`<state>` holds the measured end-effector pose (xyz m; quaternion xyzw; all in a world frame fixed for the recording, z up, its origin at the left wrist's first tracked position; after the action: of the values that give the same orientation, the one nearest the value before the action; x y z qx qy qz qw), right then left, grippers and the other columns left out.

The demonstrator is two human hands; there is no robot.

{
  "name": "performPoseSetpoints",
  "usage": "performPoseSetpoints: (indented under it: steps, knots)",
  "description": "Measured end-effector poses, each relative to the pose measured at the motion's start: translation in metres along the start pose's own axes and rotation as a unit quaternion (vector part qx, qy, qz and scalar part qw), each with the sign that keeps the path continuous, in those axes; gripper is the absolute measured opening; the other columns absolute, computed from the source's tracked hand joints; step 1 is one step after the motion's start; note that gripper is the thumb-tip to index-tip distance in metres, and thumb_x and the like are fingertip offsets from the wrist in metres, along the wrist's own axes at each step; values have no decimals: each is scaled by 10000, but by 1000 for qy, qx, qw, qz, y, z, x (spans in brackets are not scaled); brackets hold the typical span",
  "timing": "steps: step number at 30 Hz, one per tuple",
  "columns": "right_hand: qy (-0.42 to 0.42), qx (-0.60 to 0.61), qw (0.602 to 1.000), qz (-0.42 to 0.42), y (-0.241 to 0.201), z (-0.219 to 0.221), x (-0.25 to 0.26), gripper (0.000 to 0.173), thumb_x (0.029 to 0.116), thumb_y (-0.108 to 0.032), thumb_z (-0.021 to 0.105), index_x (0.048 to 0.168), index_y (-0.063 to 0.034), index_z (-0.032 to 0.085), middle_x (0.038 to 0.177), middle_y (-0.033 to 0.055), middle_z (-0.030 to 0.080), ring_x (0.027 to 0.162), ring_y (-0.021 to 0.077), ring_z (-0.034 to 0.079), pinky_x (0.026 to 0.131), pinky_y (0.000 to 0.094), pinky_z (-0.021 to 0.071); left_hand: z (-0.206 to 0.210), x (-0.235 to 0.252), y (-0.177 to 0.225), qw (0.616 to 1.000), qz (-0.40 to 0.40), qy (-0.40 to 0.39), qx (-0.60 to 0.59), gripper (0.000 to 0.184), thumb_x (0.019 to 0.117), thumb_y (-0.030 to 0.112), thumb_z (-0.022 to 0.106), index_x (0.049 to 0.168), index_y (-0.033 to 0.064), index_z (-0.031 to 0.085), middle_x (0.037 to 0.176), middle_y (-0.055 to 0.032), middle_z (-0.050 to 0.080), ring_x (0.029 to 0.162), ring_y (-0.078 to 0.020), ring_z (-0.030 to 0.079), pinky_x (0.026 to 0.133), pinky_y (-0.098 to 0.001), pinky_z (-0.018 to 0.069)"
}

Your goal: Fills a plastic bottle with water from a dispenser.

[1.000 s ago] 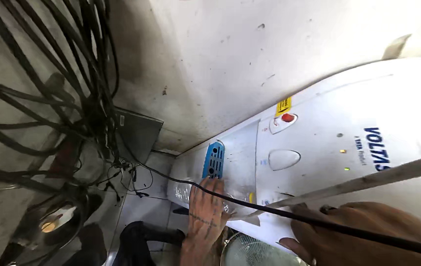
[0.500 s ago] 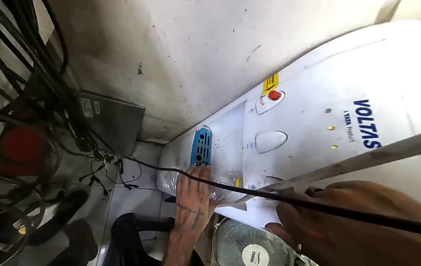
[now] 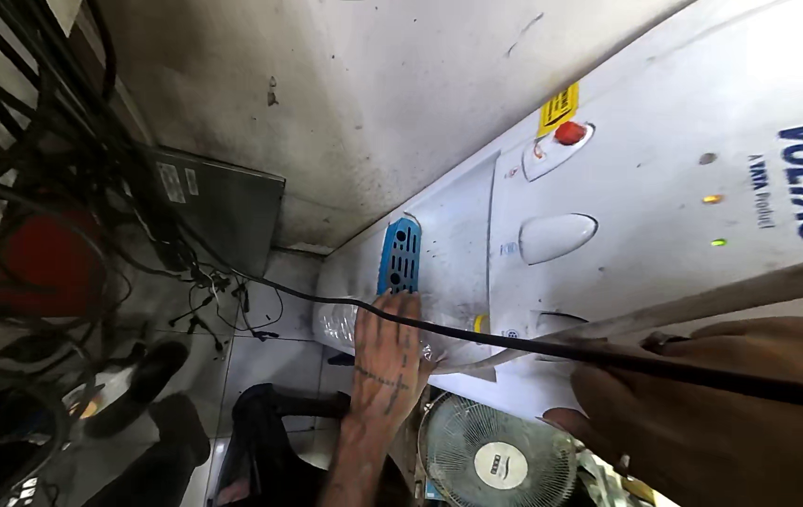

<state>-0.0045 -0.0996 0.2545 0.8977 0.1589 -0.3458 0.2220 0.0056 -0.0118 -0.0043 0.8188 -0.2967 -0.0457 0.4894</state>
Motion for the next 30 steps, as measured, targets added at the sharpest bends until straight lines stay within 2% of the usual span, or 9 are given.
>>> performPoseSetpoints:
  steps: [5,10,15,22,25,30]
  knots:
    - [11,-15,1000,-1,0,2,-1,525,1087,-346,384,732,-16,585,577,124,522,471,316,575,382,405,399,1,1,1,1000,1,7,5,687,739,182,843,1352,1,592,1364,-184,618,1322,-373,548,1116,-560,401]
    - [19,-23,1000,-4,1,4,-1,533,1084,-357,376,745,-10,598,578,129,535,465,326,580,377,411,408,0,1,2,1000,-5,-3,7,680,754,188,828,1364,9,587,1391,-177,605,1343,-370,533,1123,-569,387]
    - [-26,-6,1000,1,1,-3,1,509,1090,-346,403,792,10,611,668,180,596,534,361,629,417,443,453,-2,2,3,1000,-4,-9,3,768,689,198,889,1365,-9,587,1384,-198,610,1343,-384,534,1123,-577,391]
    - [-50,6,999,7,1,-4,0,517,1101,-356,390,822,19,612,716,199,612,580,377,642,455,462,467,0,3,4,1000,-4,-2,25,720,722,218,869,1355,6,601,1369,-180,623,1327,-367,552,1113,-566,405]
    - [-54,18,998,10,0,-8,2,489,1086,-333,432,789,12,609,684,182,597,562,366,630,446,457,453,0,3,5,1000,-5,0,23,730,700,197,875,1351,6,604,1371,-178,624,1328,-366,552,1113,-569,402]
    - [-47,12,999,7,-1,-9,3,481,1083,-314,430,767,6,601,665,175,584,539,360,614,433,447,438,1,3,4,1000,-7,-2,18,728,708,214,871,1355,18,600,1376,-168,620,1344,-369,535,1122,-571,392]
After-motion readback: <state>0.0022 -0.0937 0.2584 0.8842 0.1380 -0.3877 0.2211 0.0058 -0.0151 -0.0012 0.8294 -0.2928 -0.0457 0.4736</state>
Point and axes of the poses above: each hand's wrist, its own x-axis towards the middle knuckle, its own z-axis out of the palm, y = z × x, the point moved 1 cm from there along x, towards the middle knuckle
